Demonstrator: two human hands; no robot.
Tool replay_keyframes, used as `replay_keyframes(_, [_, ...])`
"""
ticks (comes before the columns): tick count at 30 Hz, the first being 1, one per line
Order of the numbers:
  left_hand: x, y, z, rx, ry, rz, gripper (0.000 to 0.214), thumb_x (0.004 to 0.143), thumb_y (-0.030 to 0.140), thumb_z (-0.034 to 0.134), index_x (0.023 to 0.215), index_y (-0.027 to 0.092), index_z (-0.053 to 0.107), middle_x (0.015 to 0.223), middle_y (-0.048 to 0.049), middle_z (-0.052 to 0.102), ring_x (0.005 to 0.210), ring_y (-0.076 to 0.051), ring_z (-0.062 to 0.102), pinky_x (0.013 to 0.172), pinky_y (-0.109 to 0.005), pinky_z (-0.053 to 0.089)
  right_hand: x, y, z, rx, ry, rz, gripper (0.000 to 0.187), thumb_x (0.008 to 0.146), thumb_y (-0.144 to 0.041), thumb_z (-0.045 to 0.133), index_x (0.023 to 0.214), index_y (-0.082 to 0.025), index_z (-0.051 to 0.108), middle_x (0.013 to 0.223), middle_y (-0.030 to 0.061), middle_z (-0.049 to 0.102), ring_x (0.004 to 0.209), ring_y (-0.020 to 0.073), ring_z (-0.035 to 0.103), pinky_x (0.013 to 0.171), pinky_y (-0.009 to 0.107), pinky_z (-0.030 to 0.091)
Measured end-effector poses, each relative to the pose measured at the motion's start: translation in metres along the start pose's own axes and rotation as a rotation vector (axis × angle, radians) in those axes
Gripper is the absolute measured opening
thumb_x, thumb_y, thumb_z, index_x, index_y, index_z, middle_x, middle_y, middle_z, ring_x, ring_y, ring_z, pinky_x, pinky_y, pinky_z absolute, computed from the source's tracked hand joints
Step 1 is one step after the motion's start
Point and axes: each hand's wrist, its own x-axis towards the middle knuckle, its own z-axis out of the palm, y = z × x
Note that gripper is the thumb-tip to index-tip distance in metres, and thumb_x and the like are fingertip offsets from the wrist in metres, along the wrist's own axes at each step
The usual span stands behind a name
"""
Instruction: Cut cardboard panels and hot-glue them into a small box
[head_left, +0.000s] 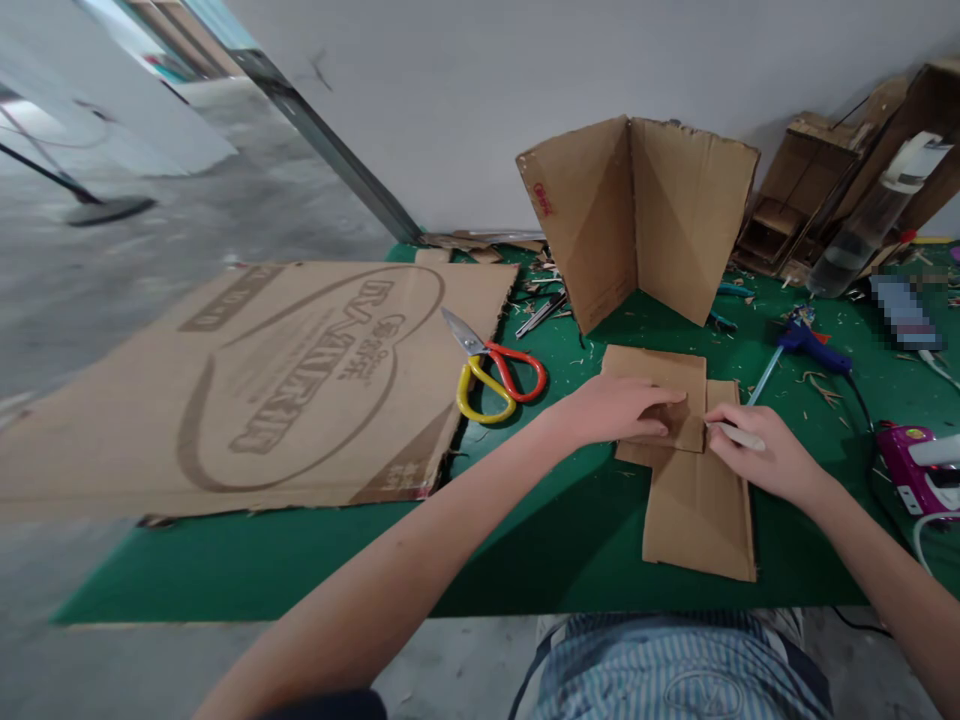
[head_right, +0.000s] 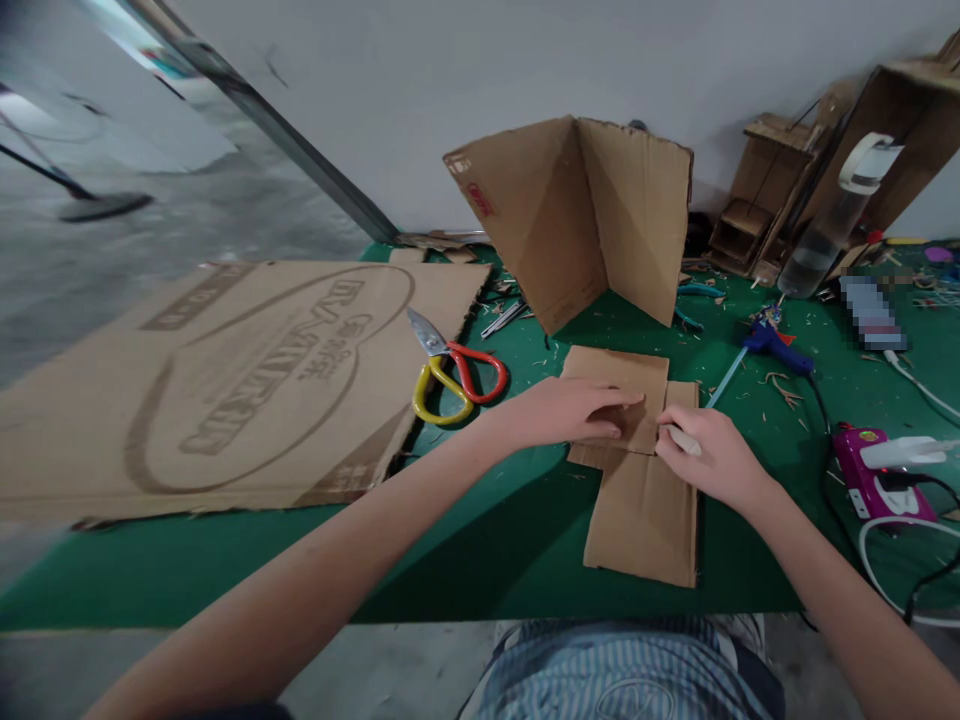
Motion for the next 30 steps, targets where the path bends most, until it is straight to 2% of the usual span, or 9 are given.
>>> replay_keyframes(6, [0.001,0.001,-0.002,0.011,-0.008,-0.002,0.055,0.093,0.049,0.048,0.146,0.033,0.044,0.124,-0.0041,0.066,0.11,-0.025,0.061,0.069,-0.027,0.041,-0.02,-0.009,0.007,0.005,-0.054,-0.045,0.013,0.088,-0.026,0.049,0.089,-0.021,0.062,0.078,0.0009,0.069,0.072,0.0178,0.065,0.065,0.028,0.042])
replay_keyframes(12, [0.001,0.0,0.0,0.002,-0.01,-0.009,0.056,0.093,0.049,0.049,0.146,0.034,0.044,0.123,-0.0039,0.067,0.109,-0.025,0.061,0.068,-0.027,0.04,-0.03,-0.006,0.006,0.097,-0.056,-0.037,0.015,0.085,-0.021,0.05,0.088,-0.022,0.064,0.068,-0.0013,0.066,0.061,0.0148,0.062,0.057,0.025,0.042])
replay_keyframes(16, [0.001,-0.001,0.0,-0.028,-0.013,-0.011,0.056,0.092,0.05,0.05,0.145,0.034,0.044,0.129,-0.0029,0.065,0.113,-0.025,0.06,0.073,-0.027,0.042,-0.032,-0.01,0.008,0.151,-0.027,-0.027,0.016,0.087,-0.022,0.049,0.09,-0.023,0.064,0.07,-0.0005,0.068,0.062,0.0155,0.063,0.057,0.025,0.043])
replay_keyframes(20, [0.004,-0.003,0.0,-0.06,-0.036,-0.002,0.056,0.091,0.047,0.053,0.144,0.033,0.045,0.132,-0.001,0.065,0.114,-0.025,0.06,0.076,-0.028,0.043,-0.02,-0.031,0.018,0.092,-0.142,-0.07,0.013,0.086,-0.023,0.053,0.099,-0.023,0.056,0.084,0.001,0.071,0.07,0.017,0.066,0.06,0.026,0.042])
replay_keyframes(23, [0.006,-0.006,0.001,-0.072,-0.033,0.011,0.054,0.091,0.046,0.052,0.143,0.033,0.046,0.133,-0.0012,0.064,0.114,-0.025,0.061,0.078,-0.029,0.044,-0.004,-0.047,0.029,-0.031,-0.225,-0.191,0.007,0.09,-0.025,0.052,0.096,-0.022,0.053,0.084,0.0031,0.07,0.071,0.0186,0.065,0.059,0.026,0.038])
replay_keyframes(26, [0.008,-0.007,-0.001,-0.082,-0.046,0.011,0.052,0.091,0.046,0.05,0.142,0.034,0.047,0.132,-0.0021,0.064,0.112,-0.025,0.062,0.079,-0.03,0.044,0.011,-0.054,0.038,-0.09,-0.226,-0.278,0.006,0.091,-0.026,0.051,0.095,-0.021,0.052,0.09,0.0053,0.07,0.074,0.0195,0.066,0.059,0.026,0.036])
replay_keyframes(30, [0.007,-0.005,-0.006,-0.074,-0.095,0.001,0.05,0.092,0.034,0.047,0.141,0.032,0.046,0.133,-0.0026,0.064,0.113,-0.025,0.062,0.077,-0.031,0.044,0.019,-0.052,0.044,-0.063,-0.194,-0.245,0.005,0.091,-0.024,0.05,0.094,-0.021,0.052,0.095,0.0059,0.07,0.077,0.0195,0.065,0.061,0.026,0.036])
